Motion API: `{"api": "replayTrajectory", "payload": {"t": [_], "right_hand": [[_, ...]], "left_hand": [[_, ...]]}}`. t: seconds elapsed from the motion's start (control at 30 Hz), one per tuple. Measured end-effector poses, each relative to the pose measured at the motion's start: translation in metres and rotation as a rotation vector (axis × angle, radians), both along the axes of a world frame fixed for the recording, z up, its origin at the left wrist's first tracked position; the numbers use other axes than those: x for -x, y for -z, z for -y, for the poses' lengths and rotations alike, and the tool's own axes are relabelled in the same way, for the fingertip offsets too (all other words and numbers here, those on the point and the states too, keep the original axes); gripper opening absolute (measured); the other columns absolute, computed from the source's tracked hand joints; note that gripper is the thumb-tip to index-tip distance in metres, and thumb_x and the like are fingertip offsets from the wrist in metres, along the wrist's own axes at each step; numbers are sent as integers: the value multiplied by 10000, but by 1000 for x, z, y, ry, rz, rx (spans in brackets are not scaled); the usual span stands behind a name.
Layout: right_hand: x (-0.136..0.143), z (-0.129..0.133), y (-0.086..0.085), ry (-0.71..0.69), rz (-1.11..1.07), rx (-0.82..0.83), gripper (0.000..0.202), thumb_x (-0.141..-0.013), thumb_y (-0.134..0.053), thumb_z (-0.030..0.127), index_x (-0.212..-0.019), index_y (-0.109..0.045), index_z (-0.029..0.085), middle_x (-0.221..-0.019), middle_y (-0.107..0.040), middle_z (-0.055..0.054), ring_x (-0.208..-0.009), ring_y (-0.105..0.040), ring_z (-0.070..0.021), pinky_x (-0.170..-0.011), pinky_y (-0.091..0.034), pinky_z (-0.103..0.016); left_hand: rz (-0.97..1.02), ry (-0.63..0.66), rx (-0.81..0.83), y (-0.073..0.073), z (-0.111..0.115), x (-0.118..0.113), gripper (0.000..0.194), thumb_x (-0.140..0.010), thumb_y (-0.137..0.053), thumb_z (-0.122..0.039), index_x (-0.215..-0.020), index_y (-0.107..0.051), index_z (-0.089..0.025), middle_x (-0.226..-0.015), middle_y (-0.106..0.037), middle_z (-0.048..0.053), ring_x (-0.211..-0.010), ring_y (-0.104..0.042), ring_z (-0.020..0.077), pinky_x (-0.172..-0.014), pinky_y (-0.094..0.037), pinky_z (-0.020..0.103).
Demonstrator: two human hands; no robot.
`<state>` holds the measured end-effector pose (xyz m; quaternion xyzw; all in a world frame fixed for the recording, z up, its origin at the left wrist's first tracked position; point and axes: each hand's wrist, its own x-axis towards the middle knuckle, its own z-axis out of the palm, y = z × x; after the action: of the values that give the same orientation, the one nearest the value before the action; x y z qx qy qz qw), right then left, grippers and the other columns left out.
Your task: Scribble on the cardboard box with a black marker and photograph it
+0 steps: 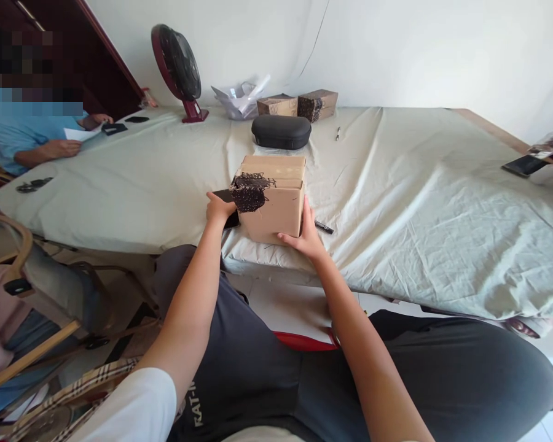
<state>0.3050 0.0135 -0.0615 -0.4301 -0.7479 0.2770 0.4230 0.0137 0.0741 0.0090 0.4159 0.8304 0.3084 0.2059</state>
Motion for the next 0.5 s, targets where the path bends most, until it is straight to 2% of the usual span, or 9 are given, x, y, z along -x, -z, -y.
{"api": "replayTrajectory", "payload": {"t": [0.1,0.17,0.23,0.3,0.4,0.5], "right_hand": [[1,1,-2,-2,-57,-15,1418,-770,-759,843,-1778,37,241,-1823,-143,-192,-1678,-199,-426,-1385,-180,-635],[2,1,-3,-7,-62,-15,1398,-771,-769,827,-1780,9,252,-1794,-223,-197,-1660,-244,-420,-1375,-198,-650],[3,1,-4,-6,-66,-17,1388,-762,-777,823,-1779,-24,253,-1772,-266,-202,-1653,-256,-422,-1365,-216,-661],[3,0,-5,-5,-72,-26,1376,-758,-786,818,-1777,-57,249,-1774,-265,-202,-1653,-248,-430,-1362,-217,-667],[3,-1,-4,-17,-77,-48,1383,-764,-800,803,-1781,-50,242,-1799,-224,-201,-1660,-232,-439,-1360,-218,-667],[2,-2,-2,-25,-87,-46,1409,-767,-808,802,-1786,-2,257,-1825,-169,-191,-1677,-202,-441,-1361,-216,-671]], "left_hand": [[78,-22,-126,-13,0,6,906,-912,-746,-496,-1587,-255,-144,-1510,-655,237,-1394,-688,311,-1133,-564,390],[126,-30,-312,-23,11,7,778,-967,-659,-524,-1559,-266,-208,-1511,-661,163,-1367,-705,238,-1136,-569,334],[189,-4,-633,-32,32,5,749,-935,-701,-496,-1518,-309,-236,-1495,-658,148,-1346,-710,244,-1164,-568,368],[157,129,-862,-39,58,1,799,-911,-733,-523,-1537,-300,-282,-1499,-632,139,-1352,-697,270,-1176,-572,441],[75,300,-1013,-47,91,-9,882,-851,-807,-559,-1549,-325,-319,-1480,-617,133,-1368,-669,304,-1186,-564,501],[58,330,-1076,-53,104,-22,917,-799,-853,-517,-1541,-357,-310,-1467,-615,139,-1346,-665,315,-1187,-555,514]]}}
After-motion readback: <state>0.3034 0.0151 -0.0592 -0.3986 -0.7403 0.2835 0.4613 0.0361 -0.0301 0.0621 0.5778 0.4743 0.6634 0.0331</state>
